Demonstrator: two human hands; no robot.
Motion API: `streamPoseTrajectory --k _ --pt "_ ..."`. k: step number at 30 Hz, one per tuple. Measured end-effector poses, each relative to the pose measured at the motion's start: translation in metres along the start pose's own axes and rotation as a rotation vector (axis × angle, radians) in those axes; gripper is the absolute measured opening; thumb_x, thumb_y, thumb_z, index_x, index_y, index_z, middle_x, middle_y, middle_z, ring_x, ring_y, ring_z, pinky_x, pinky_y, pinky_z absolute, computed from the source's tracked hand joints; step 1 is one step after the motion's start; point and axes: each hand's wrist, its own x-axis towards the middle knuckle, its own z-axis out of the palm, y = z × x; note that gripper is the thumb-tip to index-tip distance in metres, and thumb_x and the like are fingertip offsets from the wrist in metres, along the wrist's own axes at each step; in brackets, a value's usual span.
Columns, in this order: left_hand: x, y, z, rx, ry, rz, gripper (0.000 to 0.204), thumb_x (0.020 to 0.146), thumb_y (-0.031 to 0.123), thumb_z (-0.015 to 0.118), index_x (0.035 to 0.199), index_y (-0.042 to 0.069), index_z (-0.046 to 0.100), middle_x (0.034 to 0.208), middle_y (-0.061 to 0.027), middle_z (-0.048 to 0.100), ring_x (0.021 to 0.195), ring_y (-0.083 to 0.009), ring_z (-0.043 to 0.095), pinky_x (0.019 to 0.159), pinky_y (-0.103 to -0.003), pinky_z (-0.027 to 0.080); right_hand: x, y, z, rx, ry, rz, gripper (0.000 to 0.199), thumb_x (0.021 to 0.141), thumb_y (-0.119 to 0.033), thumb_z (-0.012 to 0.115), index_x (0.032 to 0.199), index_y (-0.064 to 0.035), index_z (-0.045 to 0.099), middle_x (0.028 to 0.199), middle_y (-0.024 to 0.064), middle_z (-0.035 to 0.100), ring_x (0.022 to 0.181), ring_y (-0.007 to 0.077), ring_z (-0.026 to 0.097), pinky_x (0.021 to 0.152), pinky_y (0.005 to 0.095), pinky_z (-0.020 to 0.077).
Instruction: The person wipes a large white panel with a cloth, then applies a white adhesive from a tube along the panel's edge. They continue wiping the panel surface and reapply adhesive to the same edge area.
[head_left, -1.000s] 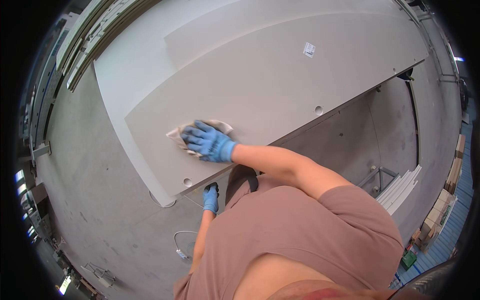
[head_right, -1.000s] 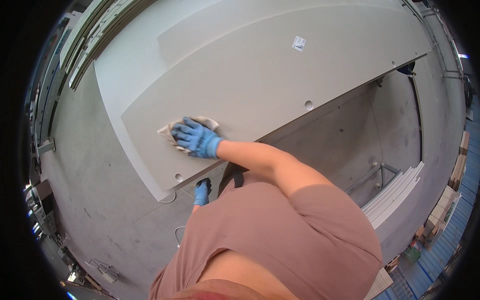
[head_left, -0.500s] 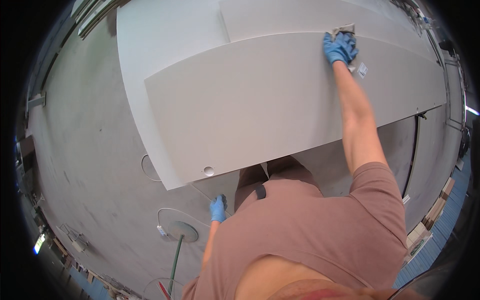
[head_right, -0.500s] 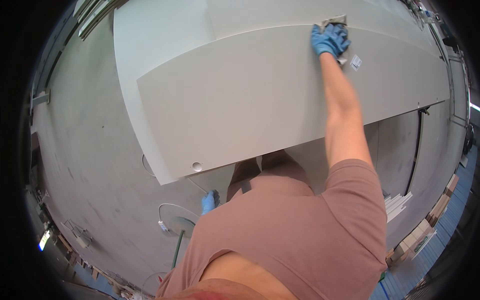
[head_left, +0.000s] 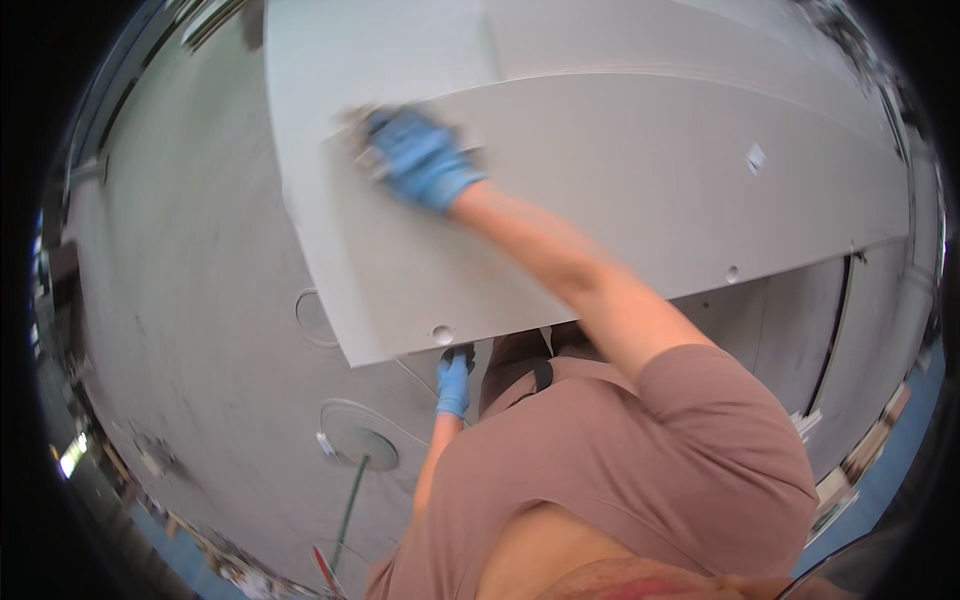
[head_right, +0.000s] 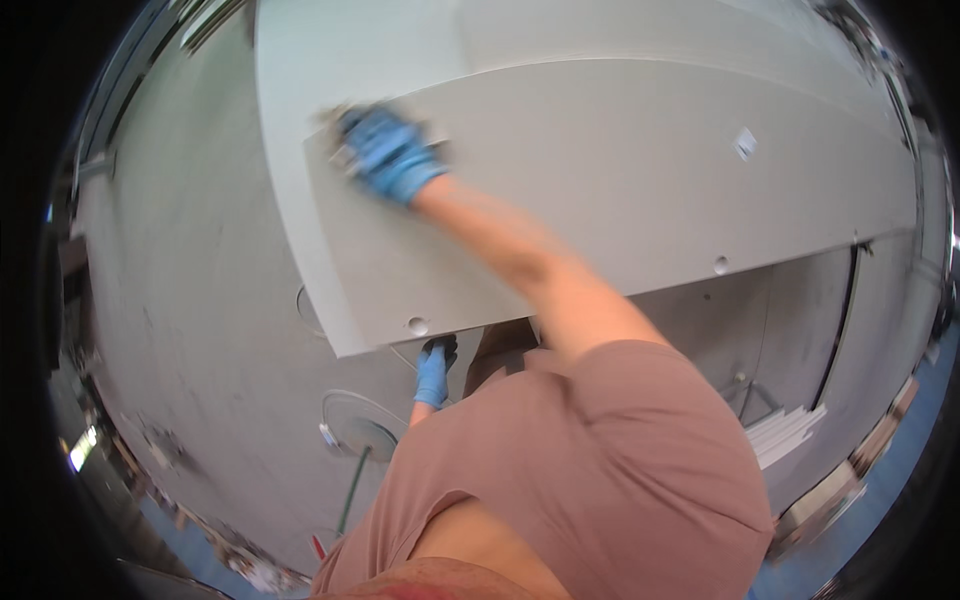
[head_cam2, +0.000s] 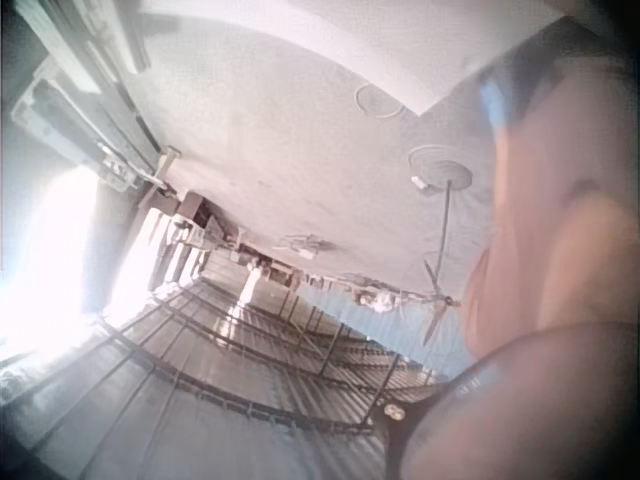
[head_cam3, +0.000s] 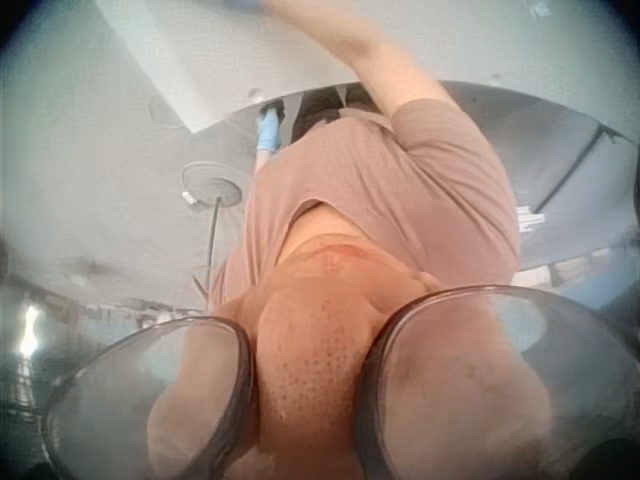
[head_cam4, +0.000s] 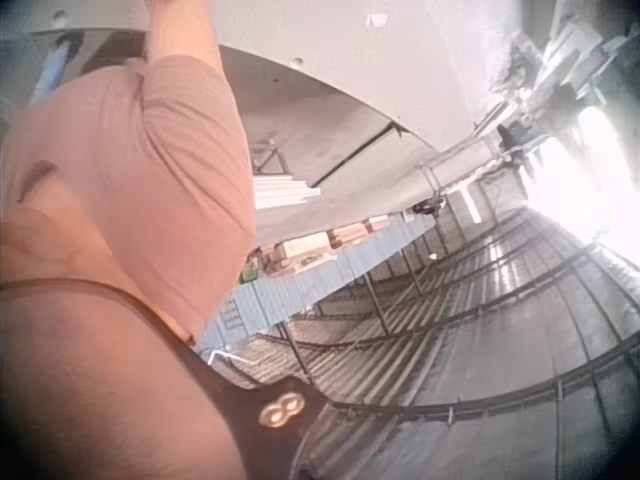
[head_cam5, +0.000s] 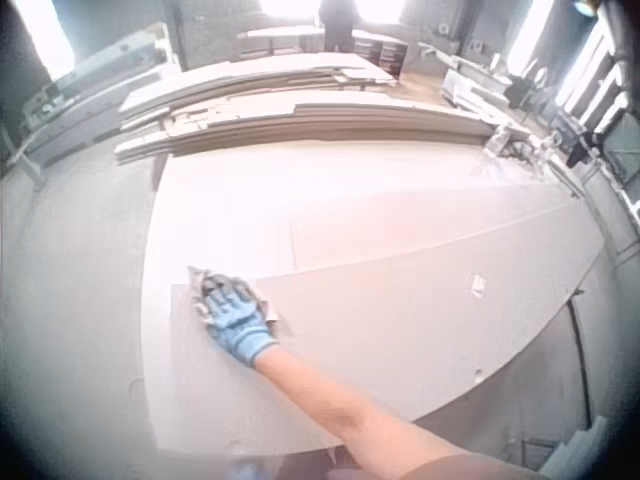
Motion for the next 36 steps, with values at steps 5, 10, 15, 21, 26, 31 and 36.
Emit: streamPoseTrajectory --k 5,10,15,21,26,31,36 --pt "0.002 -0.055 -0.021 -0.062 0.076 -0.170 0.038 0.104 0.035 0.064 0.131 0.008 0.068 0.127 -0.0091 0.075 0.111 -0.0221 0.072 0.097 -0.039 0.057 -0.069 0.107 -0.065 -0.664 0.248 0.256 0.051 0.090 -0.044 0.067 0.127 -0.0089 0.066 0.145 0.0178 0.062 0.144 0.0383 0.051 0.122 0.0654 0.0264" --pt "-0.001 -0.114 -0.053 -0.068 0.162 -0.331 0.041 0.102 0.034 0.064 0.128 0.004 0.070 0.121 -0.0129 0.074 0.110 -0.0224 0.069 0.093 -0.037 0.055 -0.026 0.065 0.030 -0.603 0.091 0.091 0.061 0.096 -0.055 0.059 0.138 -0.0106 0.064 0.164 0.0154 0.047 0.158 0.0351 0.032 0.127 0.0658 0.0136" --pt "-0.017 -0.118 -0.056 -0.236 0.221 -0.251 0.042 0.102 0.034 0.065 0.129 0.001 0.069 0.124 -0.0150 0.074 0.112 -0.0248 0.070 0.094 -0.039 0.055 0.058 -0.024 0.103 -0.402 0.076 -0.147 0.052 0.098 -0.045 0.060 0.138 -0.0107 0.063 0.159 0.0149 0.051 0.153 0.0342 0.039 0.127 0.0620 0.0192" --pt "-0.021 -0.101 -0.029 -0.308 0.155 -0.197 0.045 0.103 0.035 0.064 0.131 0.001 0.068 0.130 -0.0146 0.073 0.119 -0.0264 0.069 0.102 -0.040 0.054 -0.062 -0.137 0.069 0.017 -0.301 -0.327 0.029 0.095 -0.027 0.065 0.112 -0.0037 0.068 0.127 0.0100 0.067 0.127 0.0280 0.060 0.120 0.0482 0.0343" --pt "-0.024 -0.103 -0.018 -0.325 0.136 -0.200 0.048 0.104 0.035 0.060 0.138 0.000 0.065 0.139 -0.0174 0.069 0.130 -0.0314 0.065 0.112 -0.045 0.049 -0.081 -0.141 0.061 0.052 -0.094 -0.582 0.036 0.089 -0.025 0.069 0.120 -0.0070 0.069 0.127 0.0108 0.068 0.130 0.0276 0.060 0.120 0.0521 0.0386" --pt "-0.031 -0.123 -0.028 -0.367 0.204 -0.198 0.048 0.104 0.035 0.059 0.137 0.000 0.065 0.140 -0.0184 0.068 0.132 -0.0331 0.064 0.111 -0.046 0.049 0.057 -0.042 0.100 -0.368 0.100 -0.463 0.051 0.094 -0.034 0.067 0.133 -0.0026 0.064 0.147 0.0161 0.061 0.141 0.0328 0.054 0.123 0.0552 0.0321" --pt "-0.034 -0.170 -0.036 -0.494 0.314 -0.275 0.041 0.103 0.034 0.061 0.125 0.000 0.068 0.127 -0.0163 0.073 0.117 -0.0295 0.069 0.101 -0.044 0.055 0.004 -0.084 0.106 -0.368 0.086 -0.272 0.058 0.092 -0.035 0.069 0.138 -0.0012 0.060 0.148 0.0165 0.059 0.142 0.0347 0.052 0.123 0.0571 0.0303"
